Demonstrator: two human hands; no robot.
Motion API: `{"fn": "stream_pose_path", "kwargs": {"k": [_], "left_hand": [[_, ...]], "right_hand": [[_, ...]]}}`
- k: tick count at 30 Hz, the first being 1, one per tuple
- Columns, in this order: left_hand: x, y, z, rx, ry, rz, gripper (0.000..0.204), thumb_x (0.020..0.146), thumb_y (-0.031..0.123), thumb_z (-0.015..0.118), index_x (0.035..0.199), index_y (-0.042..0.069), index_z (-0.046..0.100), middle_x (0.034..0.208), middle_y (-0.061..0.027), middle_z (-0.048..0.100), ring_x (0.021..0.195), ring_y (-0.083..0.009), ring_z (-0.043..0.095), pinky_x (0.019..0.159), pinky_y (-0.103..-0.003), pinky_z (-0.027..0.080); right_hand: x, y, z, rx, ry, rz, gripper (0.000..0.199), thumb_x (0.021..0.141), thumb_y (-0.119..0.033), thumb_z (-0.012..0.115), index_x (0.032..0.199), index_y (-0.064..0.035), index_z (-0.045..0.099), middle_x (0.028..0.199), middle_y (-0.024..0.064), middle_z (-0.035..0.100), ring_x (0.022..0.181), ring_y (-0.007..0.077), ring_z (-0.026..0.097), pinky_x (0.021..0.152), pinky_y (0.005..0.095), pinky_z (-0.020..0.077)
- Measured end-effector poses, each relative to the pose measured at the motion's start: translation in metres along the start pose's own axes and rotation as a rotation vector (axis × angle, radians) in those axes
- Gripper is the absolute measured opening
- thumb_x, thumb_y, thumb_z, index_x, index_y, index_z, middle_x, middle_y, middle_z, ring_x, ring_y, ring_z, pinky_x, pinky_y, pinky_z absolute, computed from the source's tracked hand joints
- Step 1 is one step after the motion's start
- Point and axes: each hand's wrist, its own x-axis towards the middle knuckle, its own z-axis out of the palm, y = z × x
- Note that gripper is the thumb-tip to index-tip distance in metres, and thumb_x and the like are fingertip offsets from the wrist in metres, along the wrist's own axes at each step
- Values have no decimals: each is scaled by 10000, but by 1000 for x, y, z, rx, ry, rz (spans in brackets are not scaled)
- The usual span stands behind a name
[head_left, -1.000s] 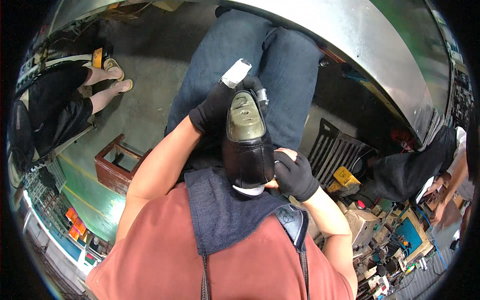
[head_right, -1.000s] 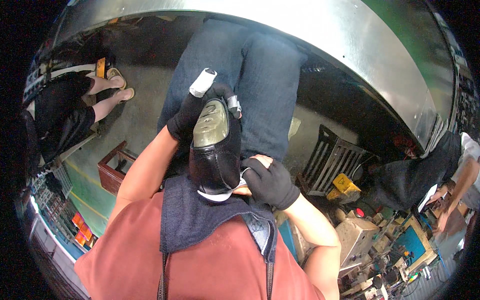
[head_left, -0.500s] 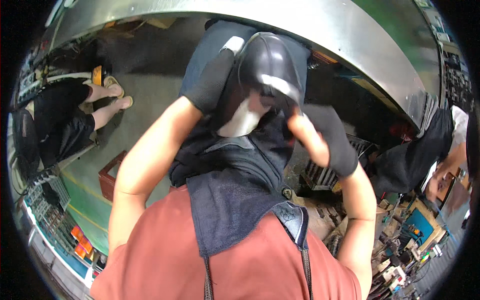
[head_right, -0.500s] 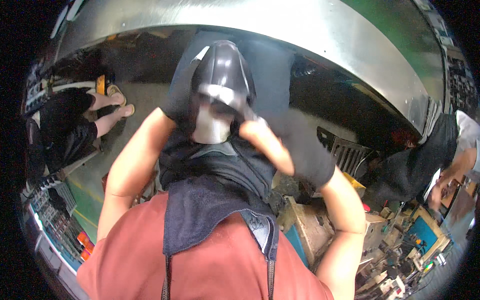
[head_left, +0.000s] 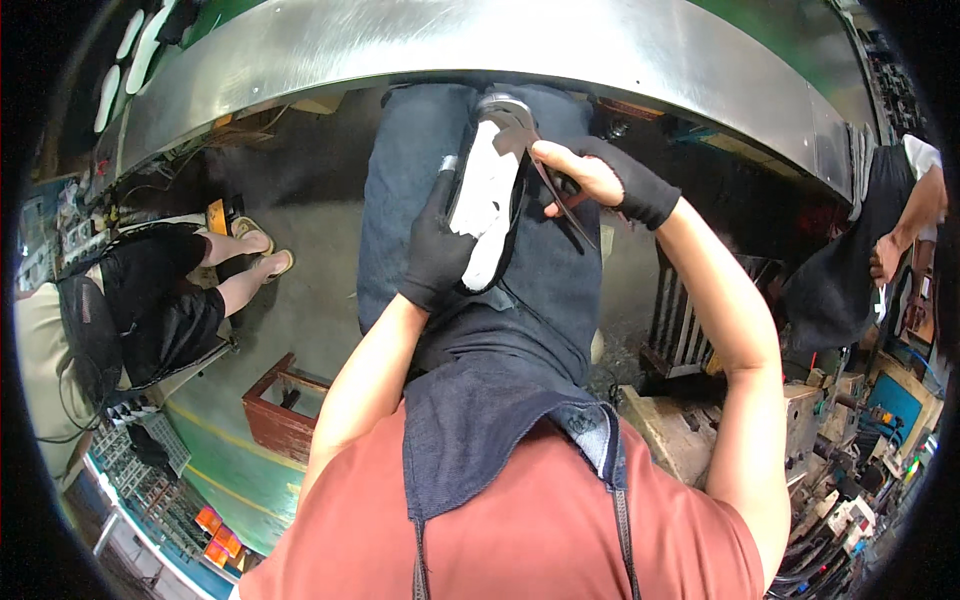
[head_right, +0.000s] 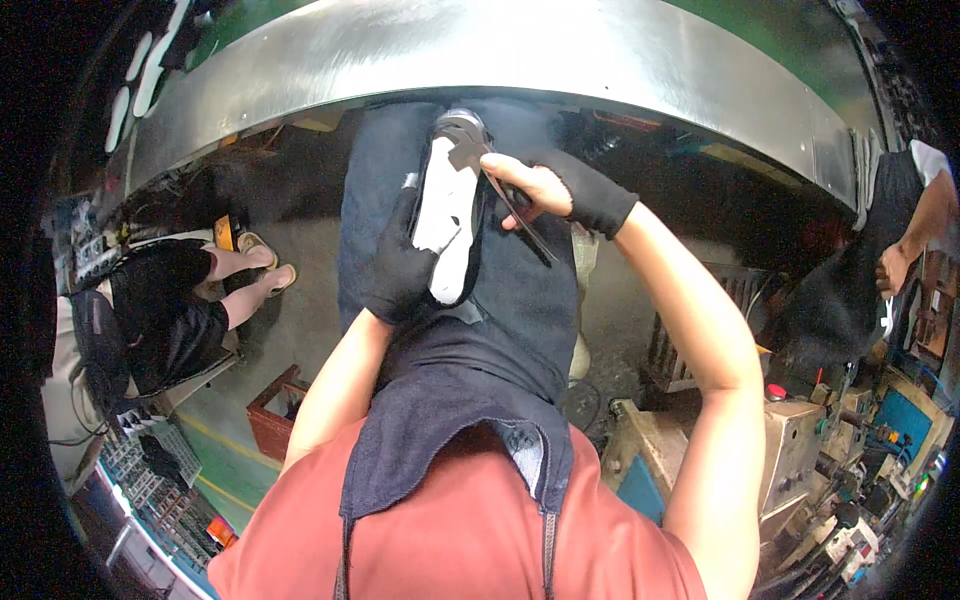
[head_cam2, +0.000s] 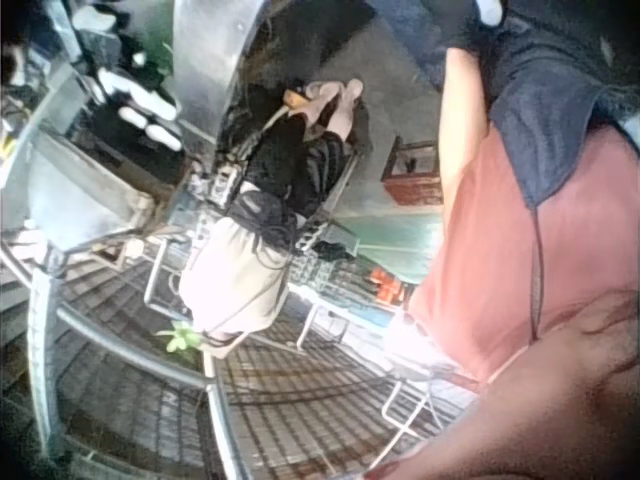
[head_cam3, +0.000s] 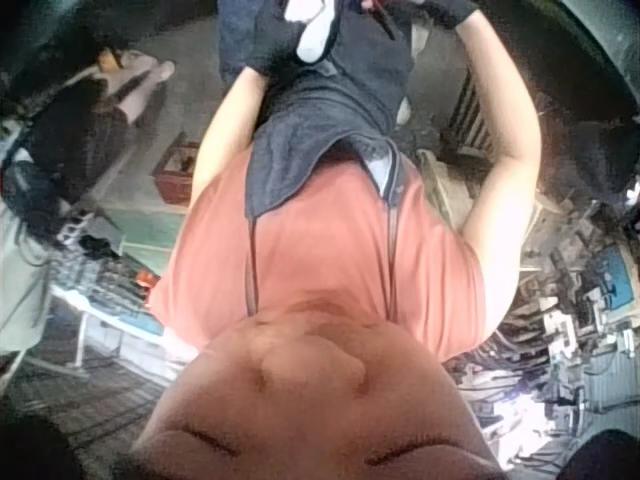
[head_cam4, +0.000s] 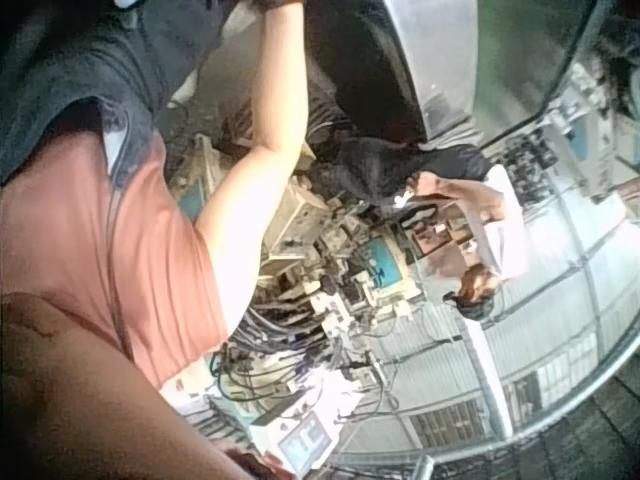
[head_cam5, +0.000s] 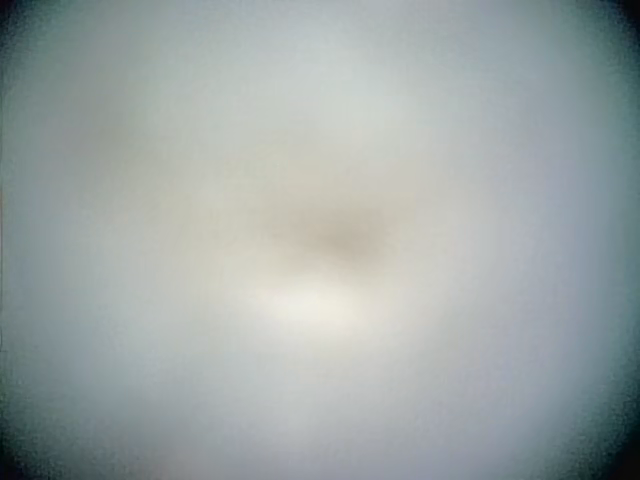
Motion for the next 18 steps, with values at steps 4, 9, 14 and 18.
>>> {"fn": "stream_pose_path", "kwargs": {"k": [4,9,14,18], "left_hand": [[5,-9,1,41,2,-56,752,813,129,719,1435,-71,345,1446,-231,439,1326,-273,457,1070,-338,381],[3,-14,5,-43,-109,-202,734,817,101,697,1438,-69,346,1438,-225,454,1317,-262,467,1072,-325,372],[3,-18,10,-102,-11,-102,760,822,105,706,1448,-78,315,1452,-242,426,1351,-267,424,1086,-324,354],[19,-8,-7,167,-133,32,821,855,199,700,1480,-63,237,1459,-240,411,1340,-256,437,1092,-343,361]], "right_hand": [[-7,-1,-23,-515,-42,-183,615,951,-539,507,853,50,655,707,120,660,675,196,682,639,316,503],[0,-28,33,-1352,38,-155,608,908,-535,519,741,26,686,690,234,632,670,366,664,666,447,524],[16,9,12,-1470,121,-501,536,925,-485,539,670,-29,662,620,187,615,558,354,628,538,424,503],[21,8,3,-1450,86,-523,552,921,-520,537,666,-40,635,614,186,607,535,367,607,517,422,491]]}}
